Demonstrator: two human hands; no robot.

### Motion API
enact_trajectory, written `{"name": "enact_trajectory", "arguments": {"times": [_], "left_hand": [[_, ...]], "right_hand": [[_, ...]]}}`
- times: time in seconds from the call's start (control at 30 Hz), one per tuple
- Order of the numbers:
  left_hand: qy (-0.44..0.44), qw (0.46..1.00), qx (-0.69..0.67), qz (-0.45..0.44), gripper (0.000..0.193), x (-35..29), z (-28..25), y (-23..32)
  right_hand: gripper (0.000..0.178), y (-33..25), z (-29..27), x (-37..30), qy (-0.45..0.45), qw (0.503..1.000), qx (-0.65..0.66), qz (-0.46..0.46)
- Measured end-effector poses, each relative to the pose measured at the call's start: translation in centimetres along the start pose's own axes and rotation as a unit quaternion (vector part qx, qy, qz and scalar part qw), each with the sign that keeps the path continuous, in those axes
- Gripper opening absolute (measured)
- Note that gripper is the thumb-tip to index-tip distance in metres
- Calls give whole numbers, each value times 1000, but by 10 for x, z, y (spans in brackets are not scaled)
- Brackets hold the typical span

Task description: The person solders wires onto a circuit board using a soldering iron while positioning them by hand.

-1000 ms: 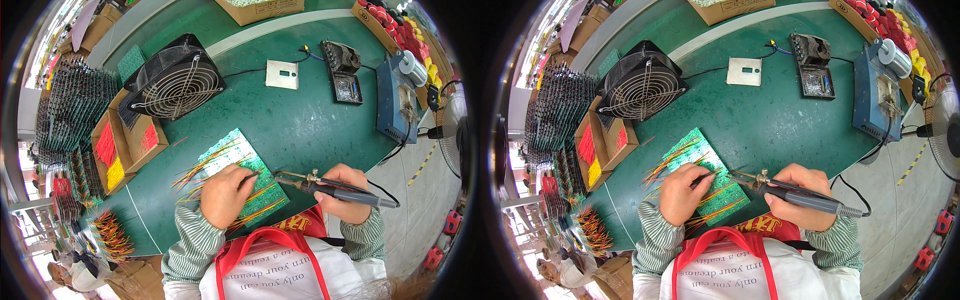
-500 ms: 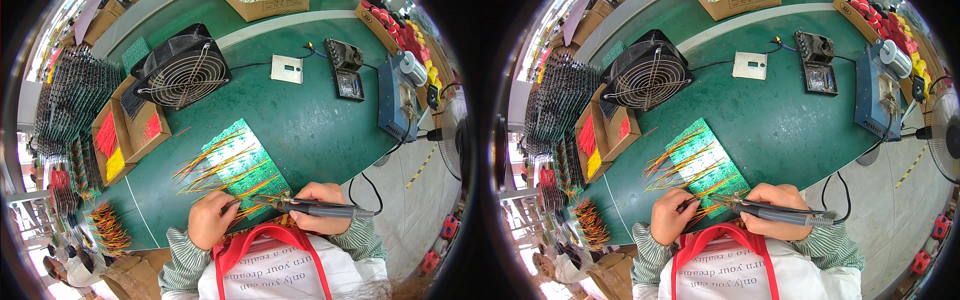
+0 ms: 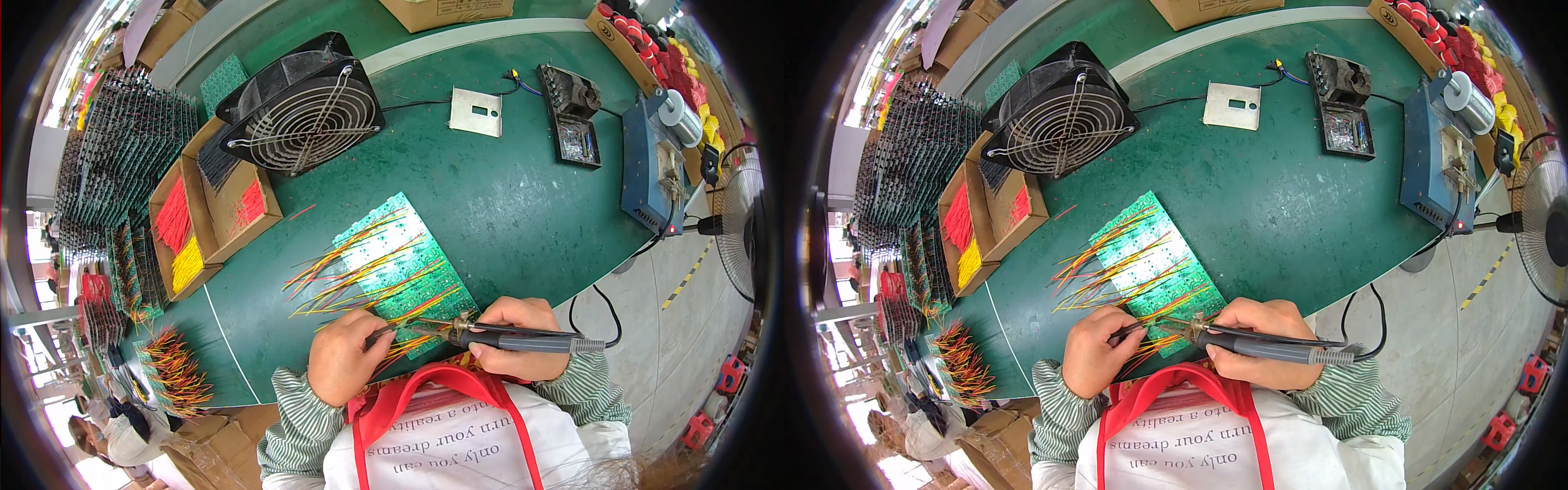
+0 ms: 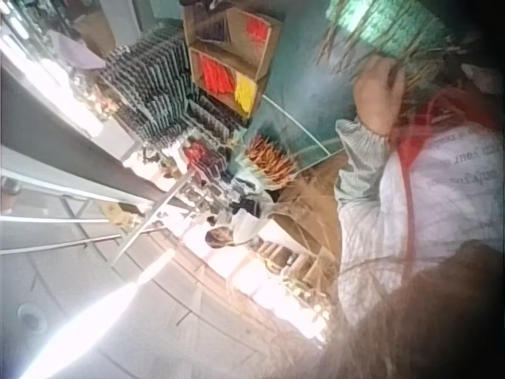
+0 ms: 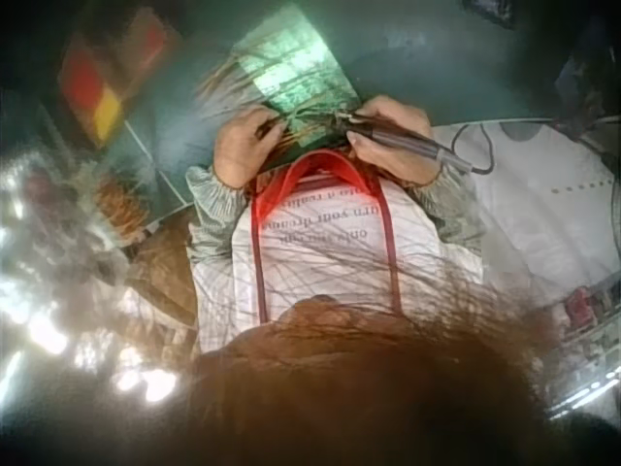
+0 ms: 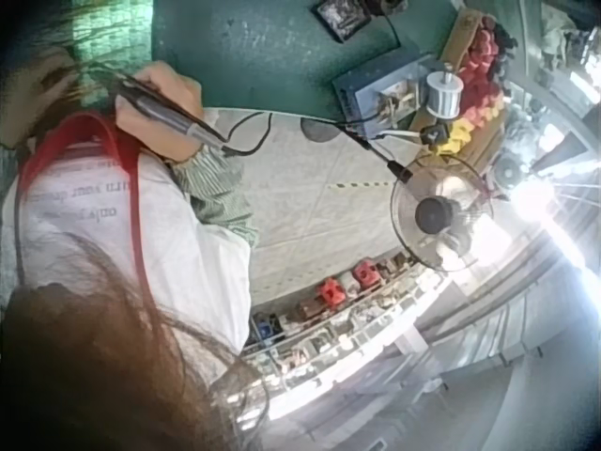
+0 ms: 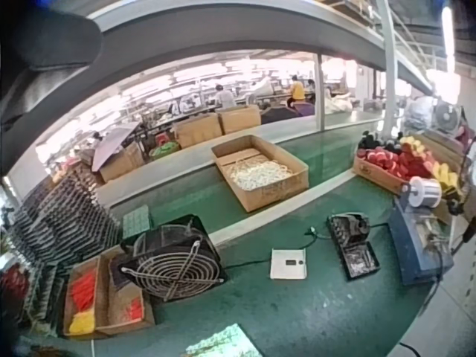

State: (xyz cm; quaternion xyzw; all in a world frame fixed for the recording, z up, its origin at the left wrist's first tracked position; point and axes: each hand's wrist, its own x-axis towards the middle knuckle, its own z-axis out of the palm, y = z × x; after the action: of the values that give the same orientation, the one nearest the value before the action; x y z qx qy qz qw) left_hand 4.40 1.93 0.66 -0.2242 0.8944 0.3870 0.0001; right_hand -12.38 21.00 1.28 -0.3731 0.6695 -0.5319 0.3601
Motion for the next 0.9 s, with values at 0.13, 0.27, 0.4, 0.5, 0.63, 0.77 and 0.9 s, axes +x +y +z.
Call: {"name": "enact_trajectory", "arguments": {"times": [0.13,0.27,0.4,0.5,0.63,0.77,0.9], "left_hand": [[-5,1000,4,-4,12,-1,0,-2],[-4,999,-3,-32,10,-1,-6,4],[155,970,185,-12,5,-9,-33,5],[172,972,162,0,8,-9,-33,16],[57,995,63,51,11,0,2,17],[41,997,52,34,12,8,14,13],[32,998,47,32,12,11,14,13]], "right_hand": [[19,-2,-4,0,11,1000,-5,-17],[20,-3,-8,-3,12,1000,-3,-17],[21,-2,-12,-9,19,1000,-18,-15],[20,1,-13,-13,37,999,-18,-35],[19,0,-16,-14,40,998,-32,-26],[18,0,-17,-13,49,997,-38,-39],[19,1,-18,-11,37,998,-48,-29]]}}
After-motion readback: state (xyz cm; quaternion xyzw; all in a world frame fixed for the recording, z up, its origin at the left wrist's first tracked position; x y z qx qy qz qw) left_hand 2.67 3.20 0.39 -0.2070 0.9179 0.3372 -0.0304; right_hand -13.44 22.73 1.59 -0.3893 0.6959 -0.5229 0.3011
